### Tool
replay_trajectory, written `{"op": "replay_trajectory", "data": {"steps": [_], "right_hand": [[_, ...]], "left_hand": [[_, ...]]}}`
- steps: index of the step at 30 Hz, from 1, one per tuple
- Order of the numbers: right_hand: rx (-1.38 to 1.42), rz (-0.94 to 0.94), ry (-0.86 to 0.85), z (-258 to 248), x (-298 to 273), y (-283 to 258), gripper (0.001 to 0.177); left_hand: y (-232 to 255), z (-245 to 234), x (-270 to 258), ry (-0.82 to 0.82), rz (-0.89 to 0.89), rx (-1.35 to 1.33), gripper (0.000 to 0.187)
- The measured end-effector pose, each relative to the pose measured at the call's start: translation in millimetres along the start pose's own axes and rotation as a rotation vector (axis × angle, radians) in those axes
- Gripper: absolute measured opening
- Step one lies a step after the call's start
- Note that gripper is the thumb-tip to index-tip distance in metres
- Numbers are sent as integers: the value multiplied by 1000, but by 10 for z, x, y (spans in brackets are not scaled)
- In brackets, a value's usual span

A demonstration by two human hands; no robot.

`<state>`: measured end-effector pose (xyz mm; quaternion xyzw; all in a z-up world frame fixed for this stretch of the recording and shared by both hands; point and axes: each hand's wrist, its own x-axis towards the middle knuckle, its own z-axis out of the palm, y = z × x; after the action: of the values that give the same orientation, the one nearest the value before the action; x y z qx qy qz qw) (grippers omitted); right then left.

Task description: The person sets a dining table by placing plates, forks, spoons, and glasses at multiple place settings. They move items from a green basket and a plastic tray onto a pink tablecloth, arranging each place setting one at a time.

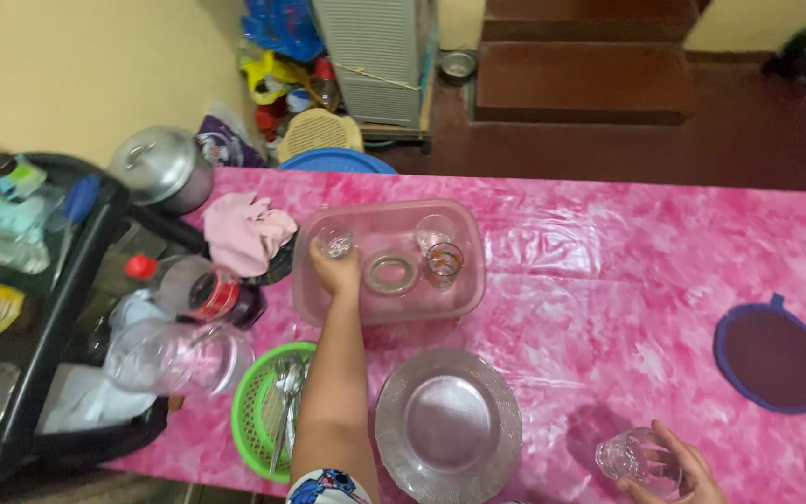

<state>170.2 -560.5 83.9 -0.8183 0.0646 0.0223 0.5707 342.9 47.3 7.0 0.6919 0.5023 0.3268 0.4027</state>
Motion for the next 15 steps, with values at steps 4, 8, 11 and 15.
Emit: {"op": "replay_trajectory", "data": {"steps": [4,8,11,15], "right_hand": [[-10,-59,75,41,-80,38,105],[-24,2,95,-2,-109,-43,103],[-83,36,68,-17,-88,-85,104],[-54,42,-29,2,44,80,108]], "left_hand": [[-1,108,59,14,-108,133,93],[-85,198,95,23,-91,98,99],[14,132,55,-45,-152,119,117],[63,40,-310,-161,-43,272,136]]}}
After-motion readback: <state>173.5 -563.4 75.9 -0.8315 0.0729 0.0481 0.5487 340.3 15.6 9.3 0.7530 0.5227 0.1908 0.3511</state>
